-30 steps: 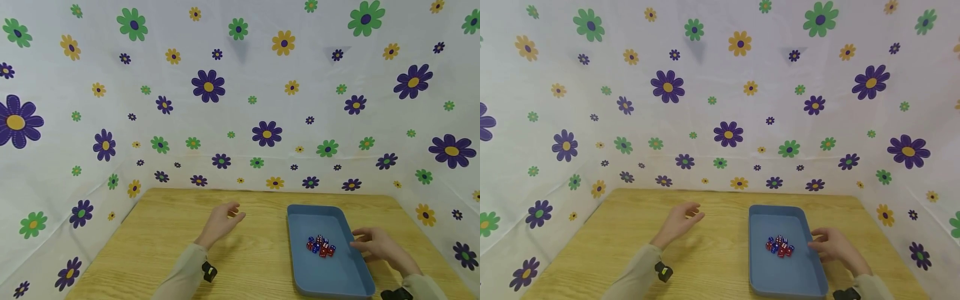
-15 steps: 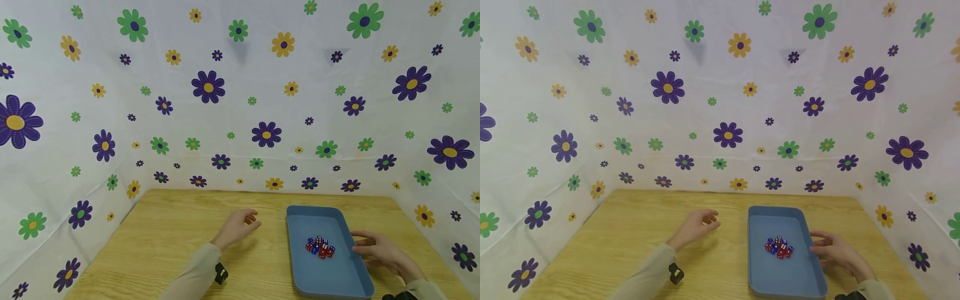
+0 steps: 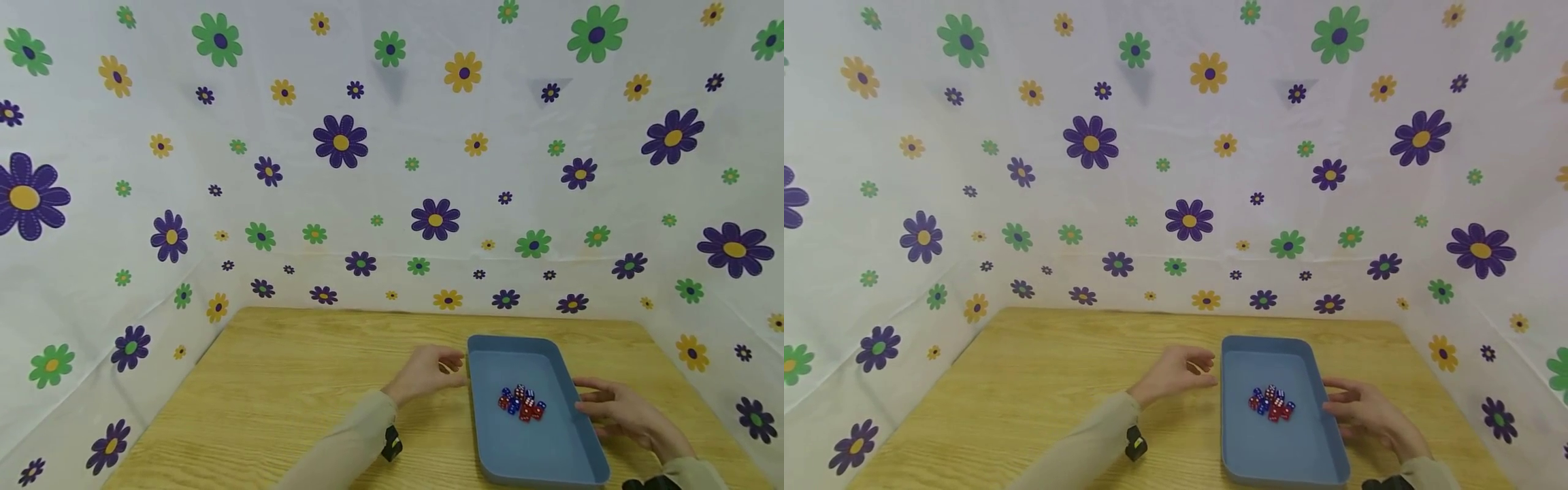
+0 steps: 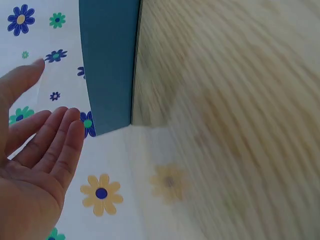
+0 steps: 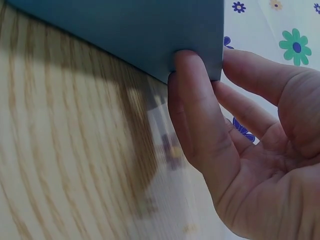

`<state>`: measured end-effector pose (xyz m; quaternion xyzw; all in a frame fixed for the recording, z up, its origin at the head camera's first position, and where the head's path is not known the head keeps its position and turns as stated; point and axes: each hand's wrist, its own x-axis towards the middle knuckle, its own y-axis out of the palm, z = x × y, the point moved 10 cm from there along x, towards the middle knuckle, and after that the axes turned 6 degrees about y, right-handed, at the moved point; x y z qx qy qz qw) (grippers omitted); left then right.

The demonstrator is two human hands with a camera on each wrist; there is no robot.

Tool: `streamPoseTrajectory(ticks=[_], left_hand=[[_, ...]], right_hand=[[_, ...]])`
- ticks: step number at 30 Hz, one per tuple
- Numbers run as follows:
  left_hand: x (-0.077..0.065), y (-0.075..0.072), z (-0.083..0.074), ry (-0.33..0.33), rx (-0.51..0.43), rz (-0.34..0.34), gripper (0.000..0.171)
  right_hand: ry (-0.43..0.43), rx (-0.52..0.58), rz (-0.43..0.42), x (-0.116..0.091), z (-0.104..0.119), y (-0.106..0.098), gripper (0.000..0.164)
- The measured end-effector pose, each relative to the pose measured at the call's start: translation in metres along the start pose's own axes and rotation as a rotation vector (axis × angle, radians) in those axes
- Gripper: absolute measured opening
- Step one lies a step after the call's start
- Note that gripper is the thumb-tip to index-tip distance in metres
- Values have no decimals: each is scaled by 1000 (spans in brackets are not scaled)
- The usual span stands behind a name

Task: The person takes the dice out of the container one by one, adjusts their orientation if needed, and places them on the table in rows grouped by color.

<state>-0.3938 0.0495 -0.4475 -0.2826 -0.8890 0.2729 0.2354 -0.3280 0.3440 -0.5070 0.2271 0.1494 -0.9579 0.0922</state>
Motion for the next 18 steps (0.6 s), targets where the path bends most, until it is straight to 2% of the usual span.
streamPoseTrajectory(ticks=[8, 18], left_hand=[[16, 30, -15, 54, 135, 85, 59], [33, 57, -21, 146, 314, 184, 41]], right_hand=[[7, 13, 2, 1, 0, 2, 75], [-1, -9, 0, 0, 2, 2, 72]])
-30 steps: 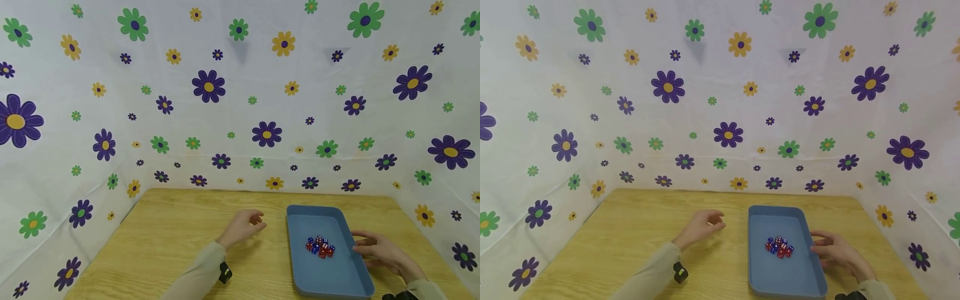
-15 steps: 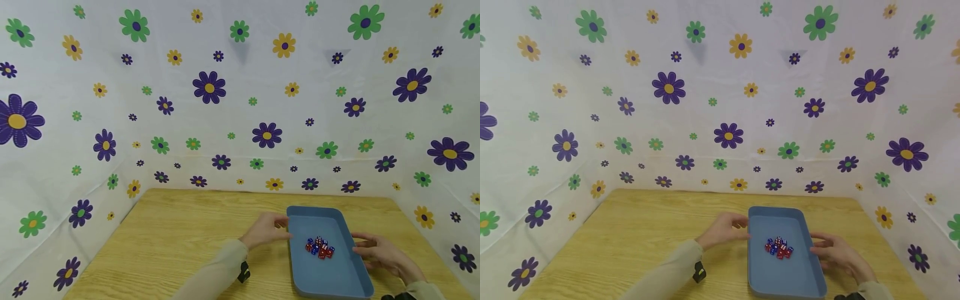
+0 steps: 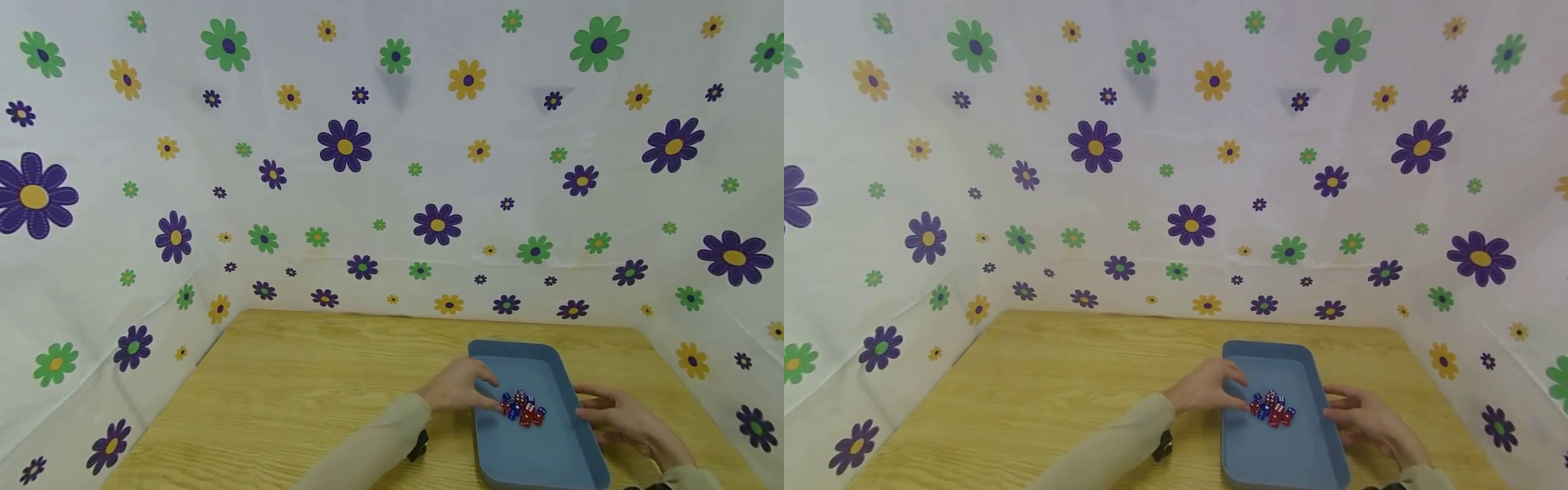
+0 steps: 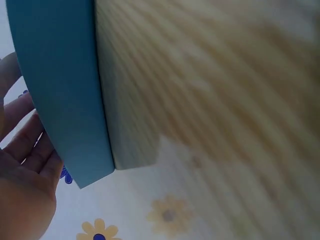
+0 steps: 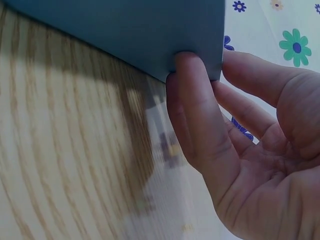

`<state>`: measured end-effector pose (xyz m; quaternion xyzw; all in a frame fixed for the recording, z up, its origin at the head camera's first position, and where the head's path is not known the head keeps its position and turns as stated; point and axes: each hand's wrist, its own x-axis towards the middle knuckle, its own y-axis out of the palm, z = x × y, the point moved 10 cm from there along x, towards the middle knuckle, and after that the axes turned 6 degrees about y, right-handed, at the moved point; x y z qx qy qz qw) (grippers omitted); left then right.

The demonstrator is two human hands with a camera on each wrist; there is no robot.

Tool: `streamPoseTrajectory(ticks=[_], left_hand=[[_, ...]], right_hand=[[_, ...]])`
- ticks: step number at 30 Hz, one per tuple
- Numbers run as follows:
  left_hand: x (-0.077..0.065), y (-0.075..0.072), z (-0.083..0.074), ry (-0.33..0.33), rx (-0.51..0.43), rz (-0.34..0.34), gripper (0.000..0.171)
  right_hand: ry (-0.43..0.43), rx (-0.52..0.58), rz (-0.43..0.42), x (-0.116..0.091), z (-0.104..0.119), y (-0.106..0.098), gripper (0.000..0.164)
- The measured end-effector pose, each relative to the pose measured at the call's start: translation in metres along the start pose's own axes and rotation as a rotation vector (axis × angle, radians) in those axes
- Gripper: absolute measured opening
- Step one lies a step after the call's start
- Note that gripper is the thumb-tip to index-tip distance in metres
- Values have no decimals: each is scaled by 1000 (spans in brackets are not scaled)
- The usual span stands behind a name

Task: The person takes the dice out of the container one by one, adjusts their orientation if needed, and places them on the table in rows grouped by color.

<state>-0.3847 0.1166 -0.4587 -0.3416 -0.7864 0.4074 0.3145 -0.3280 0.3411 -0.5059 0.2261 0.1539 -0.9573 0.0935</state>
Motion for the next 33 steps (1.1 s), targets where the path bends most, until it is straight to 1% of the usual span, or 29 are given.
streamPoseTrajectory(ticks=[4, 7, 10, 12, 15, 19, 25, 28, 33], left_hand=[[7, 11, -1, 33, 37, 46, 34], [11, 18, -5, 74, 87, 85, 30], [14, 22, -9, 104, 166, 101, 30], [15, 23, -10, 95, 205, 102, 30], [15, 23, -10, 63, 243, 98, 29], [14, 22, -10, 28, 243, 85, 26], [13, 21, -10, 15, 227, 71, 20], [13, 21, -10, 1, 225, 66, 19], [15, 20, -7, -13, 174, 54, 14]], right_hand=[[0, -7, -6, -1, -1, 0, 73], [9, -10, -18, -1, -1, -1, 73], [22, -10, -35, -2, -2, -1, 72], [24, -16, -40, -2, -2, -1, 72], [16, -17, -38, -2, -2, -2, 73], [10, -17, -31, -1, -2, -1, 73], [39, -8, -52, 1, -4, -2, 71], [38, -6, -50, 1, -3, -2, 71], [6, -15, -13, -2, 1, 0, 72]])
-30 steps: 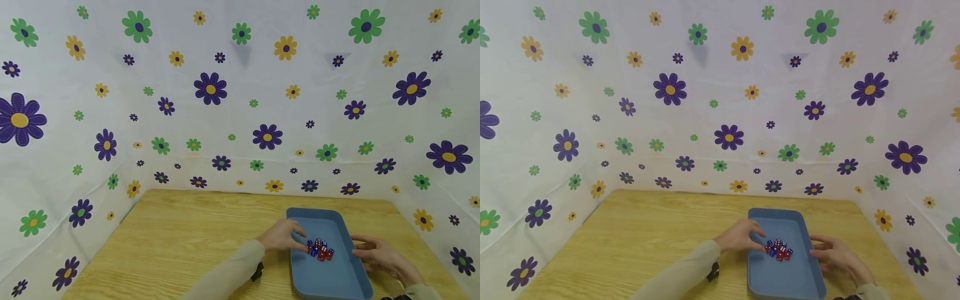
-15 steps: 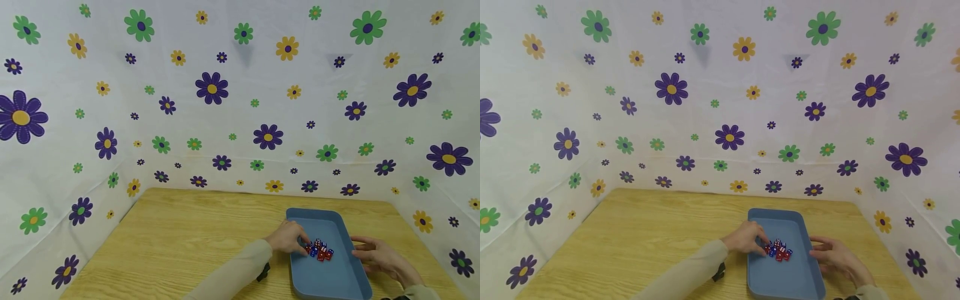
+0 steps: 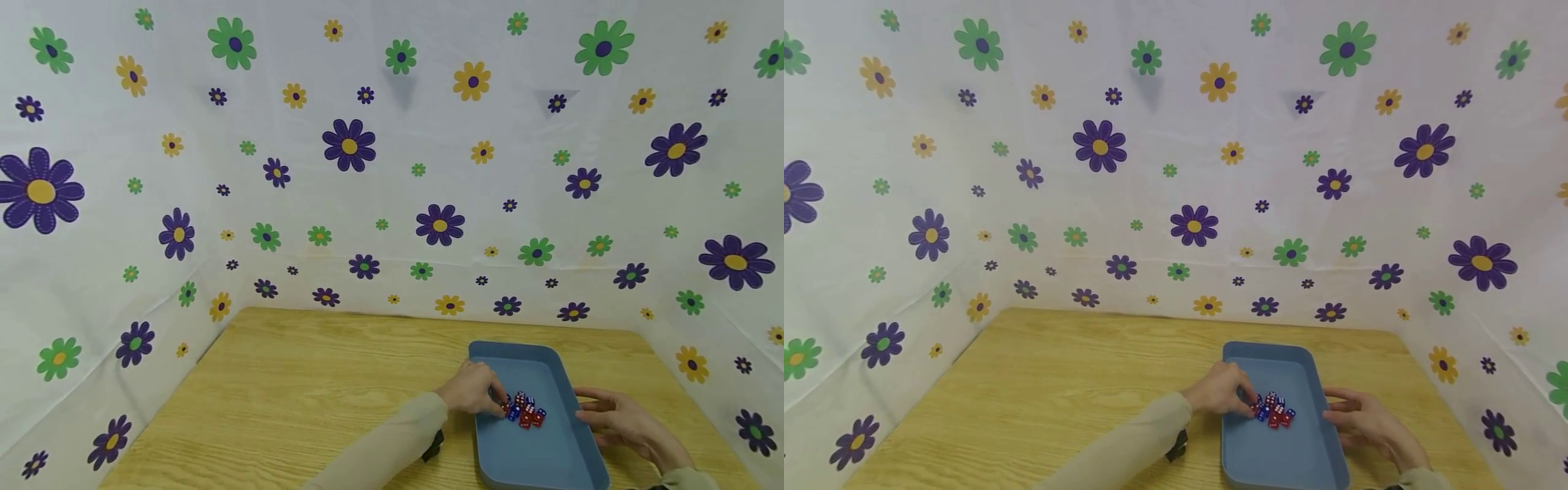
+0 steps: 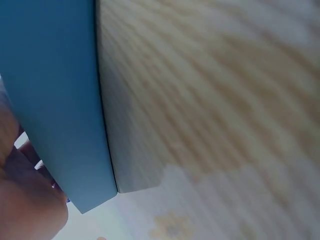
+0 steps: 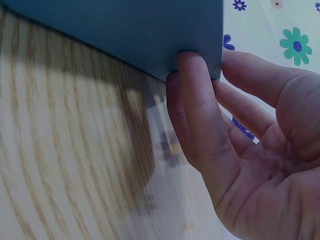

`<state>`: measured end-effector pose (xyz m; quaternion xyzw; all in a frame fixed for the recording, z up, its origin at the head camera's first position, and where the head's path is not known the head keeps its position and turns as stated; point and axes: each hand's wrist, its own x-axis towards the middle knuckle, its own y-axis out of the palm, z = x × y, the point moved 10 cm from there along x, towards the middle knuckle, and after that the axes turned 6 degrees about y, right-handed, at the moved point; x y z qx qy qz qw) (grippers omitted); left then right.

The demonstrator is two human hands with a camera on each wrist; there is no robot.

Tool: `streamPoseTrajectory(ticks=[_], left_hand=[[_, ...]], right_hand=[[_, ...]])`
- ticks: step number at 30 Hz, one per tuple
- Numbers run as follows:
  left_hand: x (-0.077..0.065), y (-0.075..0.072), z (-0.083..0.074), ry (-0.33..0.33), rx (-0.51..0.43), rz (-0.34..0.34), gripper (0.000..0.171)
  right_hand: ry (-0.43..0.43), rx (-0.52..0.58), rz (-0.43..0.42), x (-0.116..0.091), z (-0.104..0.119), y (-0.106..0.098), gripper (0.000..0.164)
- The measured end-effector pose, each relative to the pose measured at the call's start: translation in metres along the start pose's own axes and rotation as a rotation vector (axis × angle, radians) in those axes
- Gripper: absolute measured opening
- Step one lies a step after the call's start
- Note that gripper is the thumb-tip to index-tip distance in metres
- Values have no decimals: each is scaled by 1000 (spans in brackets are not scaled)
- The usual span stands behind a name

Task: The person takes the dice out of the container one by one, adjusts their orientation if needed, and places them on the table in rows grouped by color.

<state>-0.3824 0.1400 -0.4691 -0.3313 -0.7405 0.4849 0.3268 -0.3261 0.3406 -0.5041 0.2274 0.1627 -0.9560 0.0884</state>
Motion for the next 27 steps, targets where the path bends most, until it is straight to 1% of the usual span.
streamPoseTrajectory(ticks=[6, 10, 13, 15, 17, 21, 24, 27], left_hand=[[-2, -8, 3, 11, -114, -33, 10], [-6, -13, 3, 19, -115, -29, 11], [-11, -16, 6, 17, -94, -25, 12], [-15, -20, 9, 9, -103, -30, 12], [-20, -24, 15, -10, -123, -45, 11], [-35, -33, 32, -52, -224, -83, 9], [-48, -42, 44, -61, -293, -118, 7], [-63, -51, 56, -64, -309, -149, 8]], right_hand=[[-14, 6, 19, -1, 1, -1, 72], [-5, 3, -1, 0, 0, -2, 71], [4, 0, -17, 2, -2, -3, 71], [12, 1, -23, 2, -4, -3, 71], [17, 1, -23, 2, -4, -2, 71], [25, 2, -26, 2, -5, -1, 71], [25, 2, -28, 2, -4, -1, 71], [29, 2, -28, 3, -5, -1, 72]])
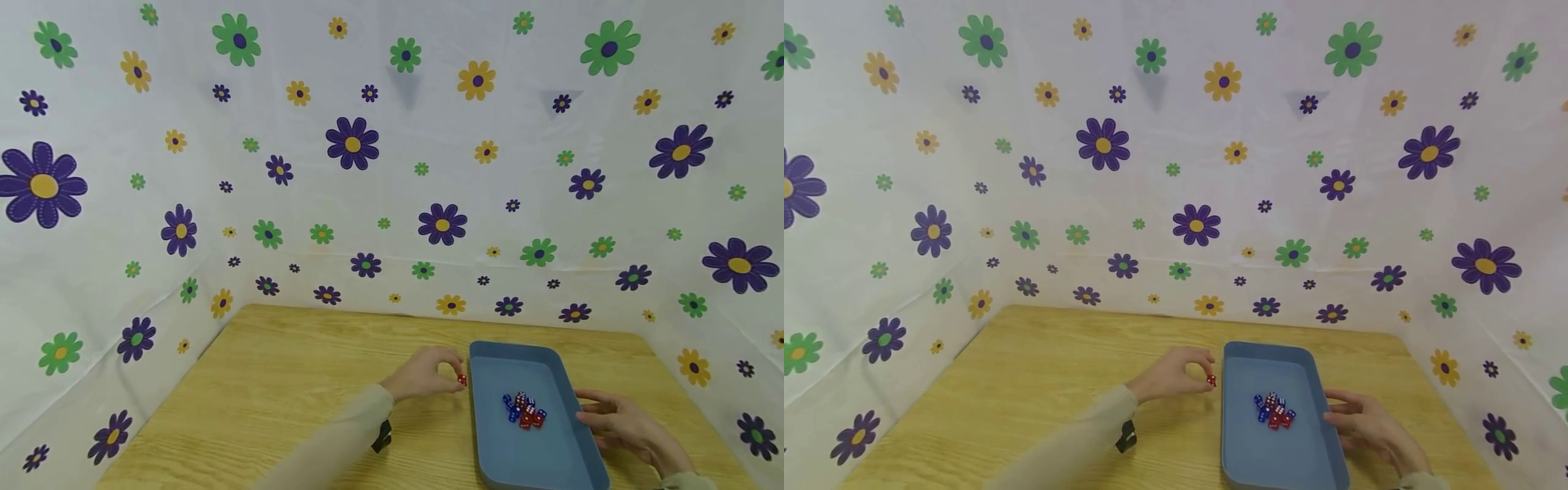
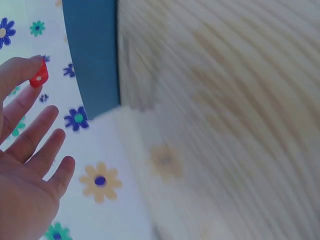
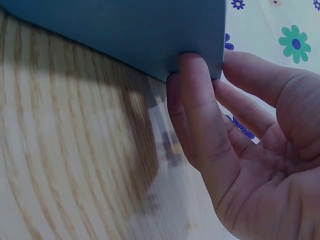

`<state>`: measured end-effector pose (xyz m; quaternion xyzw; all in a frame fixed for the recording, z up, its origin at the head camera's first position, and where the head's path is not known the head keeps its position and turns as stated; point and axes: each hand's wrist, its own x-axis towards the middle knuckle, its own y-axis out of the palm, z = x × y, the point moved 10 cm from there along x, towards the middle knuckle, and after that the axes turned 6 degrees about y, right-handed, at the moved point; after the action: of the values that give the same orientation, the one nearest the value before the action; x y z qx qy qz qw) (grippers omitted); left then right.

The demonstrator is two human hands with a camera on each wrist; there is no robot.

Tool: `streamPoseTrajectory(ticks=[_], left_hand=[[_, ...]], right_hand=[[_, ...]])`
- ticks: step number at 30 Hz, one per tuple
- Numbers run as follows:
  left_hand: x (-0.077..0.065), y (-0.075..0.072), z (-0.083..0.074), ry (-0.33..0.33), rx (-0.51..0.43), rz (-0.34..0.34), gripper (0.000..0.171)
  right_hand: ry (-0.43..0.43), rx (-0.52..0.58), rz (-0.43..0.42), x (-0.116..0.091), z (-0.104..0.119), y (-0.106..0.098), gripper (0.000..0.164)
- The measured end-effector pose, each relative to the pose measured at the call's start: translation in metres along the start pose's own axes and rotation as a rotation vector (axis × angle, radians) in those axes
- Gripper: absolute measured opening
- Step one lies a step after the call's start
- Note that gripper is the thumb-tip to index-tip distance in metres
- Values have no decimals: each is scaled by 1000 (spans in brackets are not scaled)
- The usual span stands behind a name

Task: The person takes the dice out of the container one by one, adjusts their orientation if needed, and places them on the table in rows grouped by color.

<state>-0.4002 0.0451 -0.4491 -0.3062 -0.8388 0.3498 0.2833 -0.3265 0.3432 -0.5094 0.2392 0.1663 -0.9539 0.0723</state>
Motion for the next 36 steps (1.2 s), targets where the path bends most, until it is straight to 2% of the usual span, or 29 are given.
streamPoseTrajectory(ticks=[9, 13, 16, 20, 28, 32, 36], left_hand=[[-43, -41, 49, -117, 34, -14, 8], [-56, -62, 69, -144, 84, -53, 10], [-62, -71, 80, -160, 94, -73, 12], [-65, -74, 90, -195, 70, -69, 12], [-66, -74, 101, -266, 86, -52, 13], [-64, -73, 105, -268, 104, -46, 13], [-60, -70, 104, -243, 122, -37, 13]], right_hand=[[-3, 12, 31, 2, -1, -2, 73], [-15, 14, 35, 1, -1, -2, 73], [-21, 10, 36, 0, 0, -1, 73], [-26, 21, 54, -1, -1, 1, 73], [-24, 41, 73, 2, -3, 1, 73], [-25, 42, 79, 2, -2, 1, 74], [-29, 33, 76, 1, -2, 1, 74]])
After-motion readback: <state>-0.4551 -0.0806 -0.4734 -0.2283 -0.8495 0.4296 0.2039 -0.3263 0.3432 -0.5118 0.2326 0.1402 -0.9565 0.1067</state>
